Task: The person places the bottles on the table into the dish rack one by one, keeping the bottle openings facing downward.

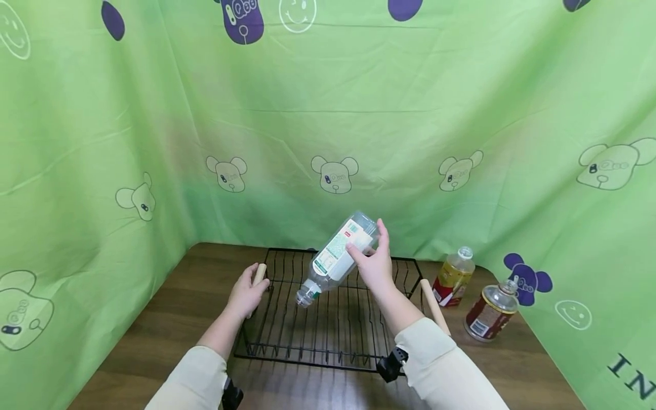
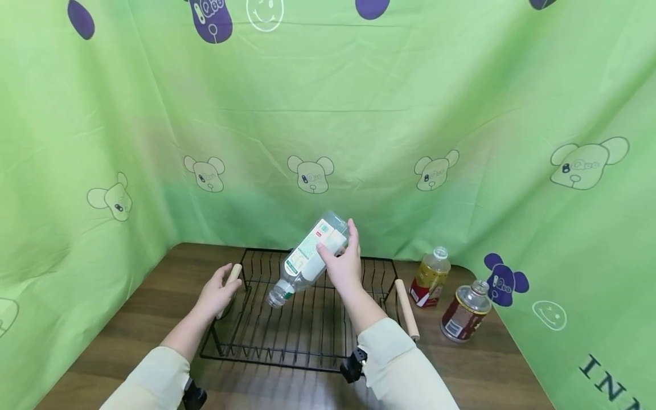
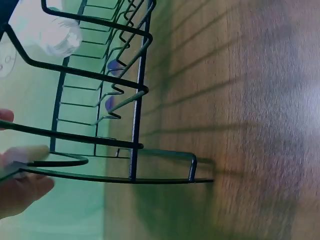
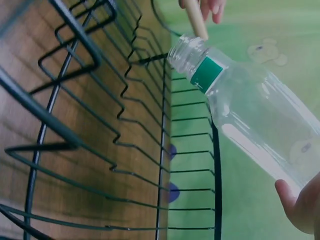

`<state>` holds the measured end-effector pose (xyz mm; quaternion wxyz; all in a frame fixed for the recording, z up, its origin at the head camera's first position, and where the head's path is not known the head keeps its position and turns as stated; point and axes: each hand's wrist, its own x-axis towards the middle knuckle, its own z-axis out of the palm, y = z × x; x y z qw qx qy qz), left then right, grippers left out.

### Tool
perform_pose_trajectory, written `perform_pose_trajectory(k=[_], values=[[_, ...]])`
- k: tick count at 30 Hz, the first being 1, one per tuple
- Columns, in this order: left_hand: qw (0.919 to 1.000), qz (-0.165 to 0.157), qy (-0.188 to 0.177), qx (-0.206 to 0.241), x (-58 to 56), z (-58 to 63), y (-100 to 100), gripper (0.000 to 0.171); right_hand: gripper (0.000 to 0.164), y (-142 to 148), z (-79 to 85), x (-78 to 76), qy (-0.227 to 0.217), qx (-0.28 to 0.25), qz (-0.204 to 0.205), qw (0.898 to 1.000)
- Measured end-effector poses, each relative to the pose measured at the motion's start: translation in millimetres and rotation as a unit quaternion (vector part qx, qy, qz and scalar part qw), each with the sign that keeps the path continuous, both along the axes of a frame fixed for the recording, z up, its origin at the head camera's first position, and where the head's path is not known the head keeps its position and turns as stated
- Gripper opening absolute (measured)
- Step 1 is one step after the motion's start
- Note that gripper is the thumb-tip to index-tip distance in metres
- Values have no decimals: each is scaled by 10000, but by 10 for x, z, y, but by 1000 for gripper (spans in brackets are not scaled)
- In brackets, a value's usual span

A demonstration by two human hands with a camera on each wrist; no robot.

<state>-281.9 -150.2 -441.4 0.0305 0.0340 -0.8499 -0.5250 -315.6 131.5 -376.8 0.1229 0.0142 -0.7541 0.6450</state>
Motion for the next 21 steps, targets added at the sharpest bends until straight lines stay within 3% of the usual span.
perform_pose_trajectory(k=[8,14,21], values=[[9964,-581,-622,34,-17,-68,-82,69,99,-81,-14,-111,46,821,96,9966],[9945,-681,-717,348,-41,-101,-115,70,97,-128,-33,-164,90,1199,338,9922],[9939,-730,-701,447,-36,-98,-115,70,93,-149,-28,-176,-71,1189,728,9902]])
